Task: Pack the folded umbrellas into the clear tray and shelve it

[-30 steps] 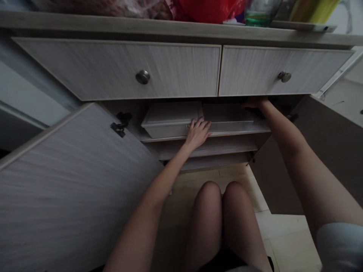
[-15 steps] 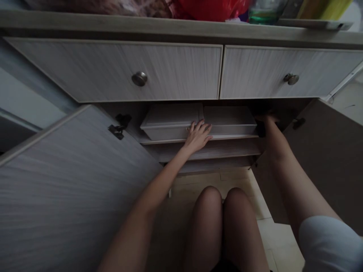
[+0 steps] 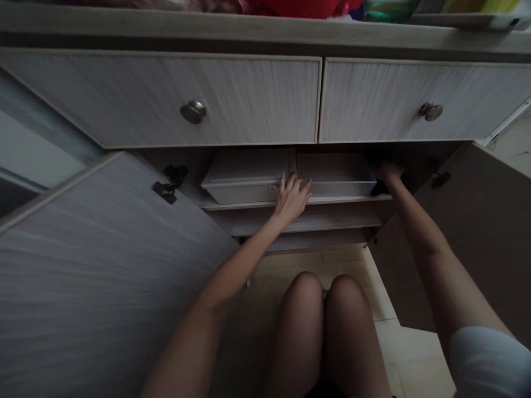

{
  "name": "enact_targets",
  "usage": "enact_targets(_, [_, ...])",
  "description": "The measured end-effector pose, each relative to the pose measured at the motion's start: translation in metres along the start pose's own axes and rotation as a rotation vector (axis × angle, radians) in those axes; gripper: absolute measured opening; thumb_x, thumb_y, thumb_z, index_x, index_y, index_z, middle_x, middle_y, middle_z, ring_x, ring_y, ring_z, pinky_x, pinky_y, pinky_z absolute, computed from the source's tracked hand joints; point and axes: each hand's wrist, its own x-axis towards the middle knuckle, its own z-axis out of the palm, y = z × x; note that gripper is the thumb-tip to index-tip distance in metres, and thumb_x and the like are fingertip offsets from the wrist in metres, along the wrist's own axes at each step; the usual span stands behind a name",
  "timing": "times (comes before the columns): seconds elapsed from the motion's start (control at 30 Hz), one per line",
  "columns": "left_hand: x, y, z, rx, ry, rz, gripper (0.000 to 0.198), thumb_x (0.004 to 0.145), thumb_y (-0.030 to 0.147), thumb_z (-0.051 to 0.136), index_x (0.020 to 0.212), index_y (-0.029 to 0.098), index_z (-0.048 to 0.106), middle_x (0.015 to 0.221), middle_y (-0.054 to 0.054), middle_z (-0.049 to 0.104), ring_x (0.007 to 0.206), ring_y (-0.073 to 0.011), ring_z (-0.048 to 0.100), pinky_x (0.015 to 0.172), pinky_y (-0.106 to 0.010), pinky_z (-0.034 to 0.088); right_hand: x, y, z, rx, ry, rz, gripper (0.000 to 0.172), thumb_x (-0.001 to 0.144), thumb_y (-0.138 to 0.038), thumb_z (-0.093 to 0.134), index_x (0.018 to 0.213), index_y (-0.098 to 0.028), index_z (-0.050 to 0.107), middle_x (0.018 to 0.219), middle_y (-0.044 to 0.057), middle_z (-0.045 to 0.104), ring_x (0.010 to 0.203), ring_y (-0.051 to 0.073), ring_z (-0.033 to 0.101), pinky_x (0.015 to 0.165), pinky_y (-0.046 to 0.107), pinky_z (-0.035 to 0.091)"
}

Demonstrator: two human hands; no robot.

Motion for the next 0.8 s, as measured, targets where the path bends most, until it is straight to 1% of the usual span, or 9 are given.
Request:
enact_targets(0.07, [0.007, 0.003, 0.001, -0.011, 0.016, 0.026, 0.044, 0.099, 0.028, 0.048, 0.139, 0.013, 0.058, 0.129, -0.02, 0.066, 0.142, -0.0342, 0.044, 0.12, -0.064, 0.026, -0.017, 0.01, -0.001, -0.039, -0.002, -0.021, 0.076, 0.101, -0.06, 0.038, 0.156, -0.008, 0.035, 0.155, 0.034, 0.03, 0.141, 0.052, 0.031, 0.106, 0.073, 0.026])
enact_targets(0.2, [0.029, 0.008, 0.006, -0.016, -0.007, 0.08, 0.039, 0.1, 0.024, 0.046, 0.135, 0.015, 0.062, 0.119, -0.016, 0.072, 0.13, -0.0293, 0.057, 0.114, -0.054, 0.038, -0.047, 0.031, 0.006, -0.073, -0.102, -0.044, 0.083, 0.095, -0.07, 0.039, 0.163, -0.027, 0.019, 0.168, 0.021, 0.008, 0.147, 0.057, 0.012, 0.103, 0.081, 0.025])
enact_targets(0.3, [0.045, 0.013, 0.012, 0.013, -0.064, 0.075, 0.035, 0.099, 0.017, 0.047, 0.126, 0.018, 0.069, 0.101, -0.013, 0.077, 0.113, -0.0282, 0.066, 0.109, -0.052, 0.042, -0.053, 0.039, 0.017, -0.048, -0.112, -0.068, 0.084, 0.094, -0.071, 0.035, 0.164, -0.029, 0.015, 0.169, 0.018, 0.001, 0.149, 0.057, 0.005, 0.101, 0.084, 0.024])
enact_targets(0.4, [0.052, 0.017, 0.017, 0.045, -0.113, 0.063, 0.033, 0.095, 0.01, 0.049, 0.116, 0.017, 0.074, 0.092, -0.013, 0.077, 0.096, -0.0267, 0.07, 0.098, -0.047, 0.048, -0.047, 0.041, 0.026, -0.053, -0.077, -0.073, 0.08, 0.095, -0.068, 0.034, 0.163, -0.03, 0.016, 0.169, 0.017, 0.004, 0.148, 0.057, 0.007, 0.1, 0.086, 0.024])
enact_targets(0.47, [0.053, 0.018, 0.019, 0.043, -0.115, 0.052, 0.032, 0.095, 0.01, 0.05, 0.111, 0.018, 0.076, 0.092, -0.013, 0.077, 0.092, -0.0259, 0.071, 0.091, -0.044, 0.05, -0.042, 0.041, 0.029, -0.058, -0.072, -0.076, 0.078, 0.096, -0.066, 0.032, 0.163, -0.029, 0.018, 0.169, 0.017, 0.007, 0.148, 0.056, 0.009, 0.1, 0.085, 0.024])
enact_targets(0.57, [0.053, 0.019, 0.02, 0.027, -0.106, 0.038, 0.03, 0.095, 0.01, 0.05, 0.108, 0.019, 0.076, 0.092, -0.013, 0.076, 0.093, -0.0258, 0.071, 0.089, -0.043, 0.05, -0.039, 0.039, 0.03, -0.035, -0.059, -0.076, 0.077, 0.096, -0.065, 0.032, 0.163, -0.028, 0.022, 0.168, 0.018, 0.01, 0.148, 0.056, 0.008, 0.101, 0.086, 0.02])
enact_targets(0.63, [0.053, 0.019, 0.019, 0.032, -0.116, 0.031, 0.03, 0.095, 0.011, 0.051, 0.109, 0.02, 0.076, 0.093, -0.012, 0.077, 0.094, -0.0256, 0.071, 0.091, -0.043, 0.049, -0.044, 0.037, 0.028, 0.016, -0.004, -0.071, 0.074, 0.097, -0.063, 0.03, 0.161, -0.026, 0.026, 0.167, 0.018, 0.014, 0.148, 0.056, 0.01, 0.1, 0.088, 0.016])
enact_targets(0.7, [0.053, 0.019, 0.018, 0.047, -0.136, 0.022, 0.03, 0.096, 0.012, 0.05, 0.11, 0.02, 0.076, 0.095, -0.012, 0.077, 0.095, -0.0253, 0.071, 0.093, -0.043, 0.048, -0.054, 0.033, 0.023, 0.082, 0.122, -0.072, 0.069, 0.1, -0.056, 0.023, 0.161, -0.025, 0.027, 0.166, 0.019, 0.019, 0.148, 0.052, 0.014, 0.101, 0.088, 0.013])
enact_targets(0.8, [0.054, 0.021, 0.017, 0.053, -0.157, 0.021, 0.033, 0.098, 0.012, 0.046, 0.111, 0.02, 0.075, 0.098, -0.012, 0.076, 0.098, -0.0253, 0.07, 0.094, -0.043, 0.047, -0.071, 0.024, 0.015, 0.14, 0.292, -0.218, 0.061, 0.102, -0.047, 0.019, 0.159, -0.027, 0.031, 0.165, 0.013, 0.023, 0.15, 0.042, 0.019, 0.11, 0.079, 0.016])
